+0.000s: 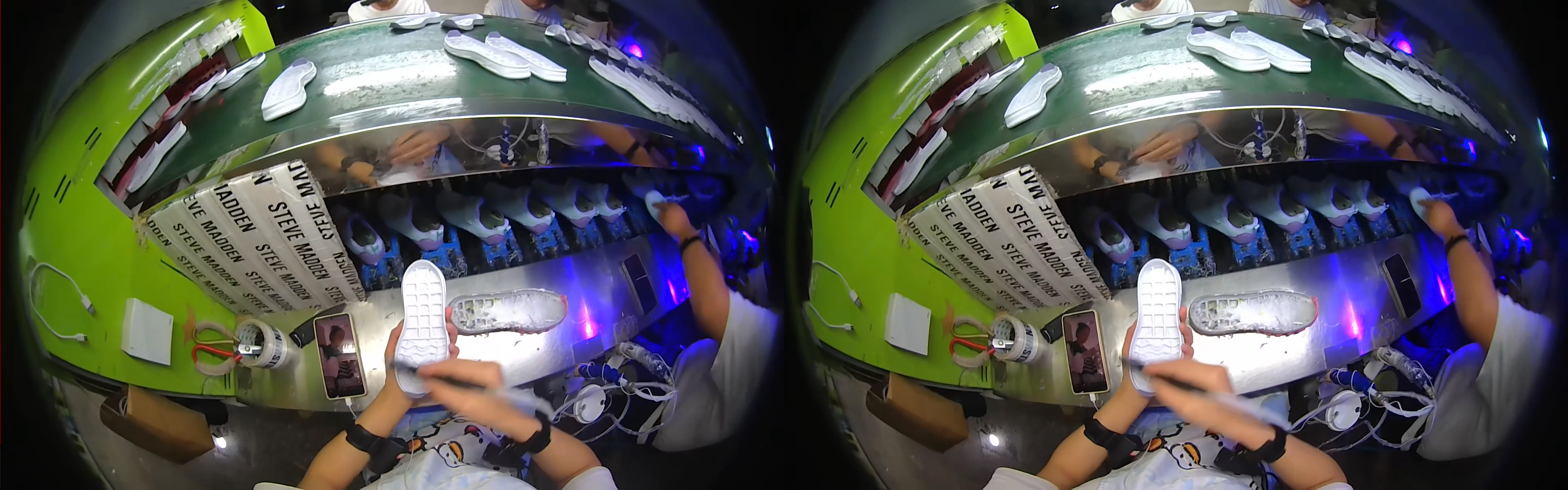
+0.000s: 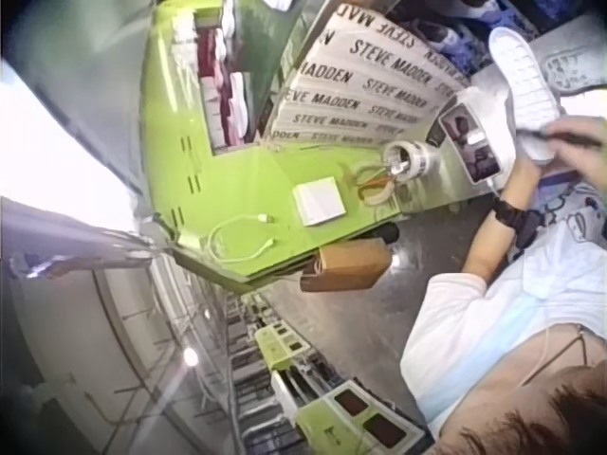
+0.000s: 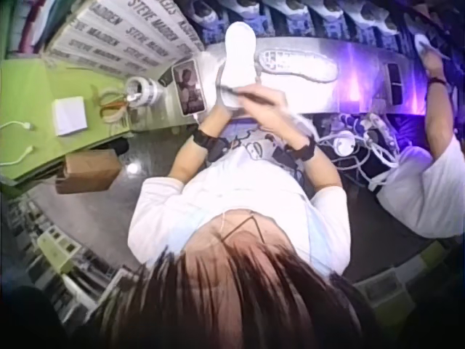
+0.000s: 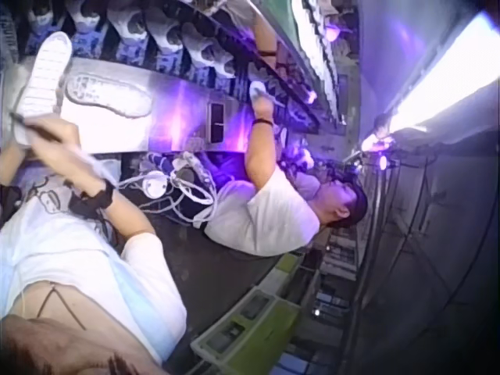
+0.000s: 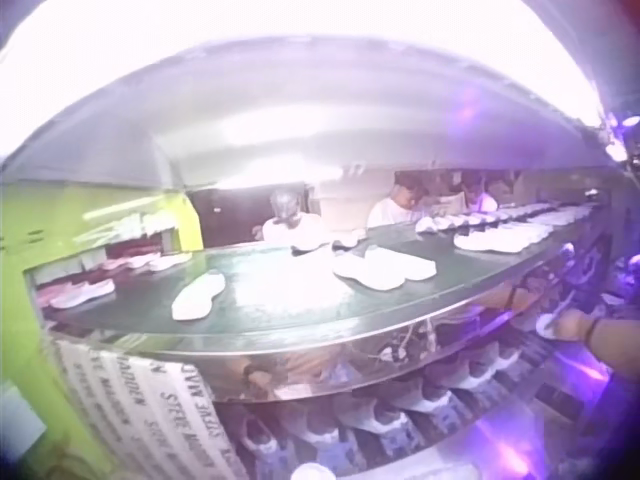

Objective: The person repeatedly picks up white shoes from a conveyor belt and scrubs the soles with a brush. The person holds the shoe in one hand and uses the brush in the other to clean the textured bottom surface. After scrubbing, the person places the shoe back onto the moving belt. The process is repeated continuously for multiple shoes.

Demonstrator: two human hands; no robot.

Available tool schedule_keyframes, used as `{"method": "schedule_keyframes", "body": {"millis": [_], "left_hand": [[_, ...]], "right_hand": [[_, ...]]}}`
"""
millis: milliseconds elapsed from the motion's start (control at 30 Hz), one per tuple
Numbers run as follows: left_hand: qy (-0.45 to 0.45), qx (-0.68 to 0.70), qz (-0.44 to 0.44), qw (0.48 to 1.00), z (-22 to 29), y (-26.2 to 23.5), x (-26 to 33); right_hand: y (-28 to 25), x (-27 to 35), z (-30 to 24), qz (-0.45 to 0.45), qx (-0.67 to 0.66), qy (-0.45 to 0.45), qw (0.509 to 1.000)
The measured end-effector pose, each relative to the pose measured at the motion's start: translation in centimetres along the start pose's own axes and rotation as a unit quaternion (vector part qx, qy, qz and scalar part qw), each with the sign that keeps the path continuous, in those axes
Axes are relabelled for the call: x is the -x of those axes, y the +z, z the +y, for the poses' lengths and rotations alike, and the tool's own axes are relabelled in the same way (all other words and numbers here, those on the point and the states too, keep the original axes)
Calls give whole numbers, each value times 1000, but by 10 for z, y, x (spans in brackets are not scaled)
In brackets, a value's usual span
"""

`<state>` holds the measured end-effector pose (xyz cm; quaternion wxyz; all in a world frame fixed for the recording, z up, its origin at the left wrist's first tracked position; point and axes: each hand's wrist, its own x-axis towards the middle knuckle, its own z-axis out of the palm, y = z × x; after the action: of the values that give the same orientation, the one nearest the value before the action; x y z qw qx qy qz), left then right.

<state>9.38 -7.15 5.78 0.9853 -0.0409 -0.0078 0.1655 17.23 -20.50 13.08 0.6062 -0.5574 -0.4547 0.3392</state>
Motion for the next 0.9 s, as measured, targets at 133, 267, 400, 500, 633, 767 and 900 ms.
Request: {"method": "schedule_keyframes", "body": {"millis": [133, 267, 400, 500, 633, 767, 900], "left_hand": [[38, -61, 41, 997, 6, 0, -4], [10, -111, 31, 993, 16, 13, -7], [-97, -161, 4, 982, 30, 13, -6], [-135, -227, 79, 961, 28, 24, -14], [-234, -270, 162, 920, 31, 26, -17], [-203, -460, 150, 851, 26, 34, -7], [-158, -669, -20, 726, 17, 87, 10]], "right_hand": [[-1, -2, 0, -19, 83, -91, 992], [-11, -3, -9, -12, -153, 180, 972], [-23, -4, -5, -160, -59, 97, 981], [-42, -10, -11, -153, -76, 123, 978], [-44, -9, -19, -240, 112, -81, 961], [-44, -11, -43, -154, 51, -117, 980], [-62, 3, -30, -239, 201, -130, 941]]}}
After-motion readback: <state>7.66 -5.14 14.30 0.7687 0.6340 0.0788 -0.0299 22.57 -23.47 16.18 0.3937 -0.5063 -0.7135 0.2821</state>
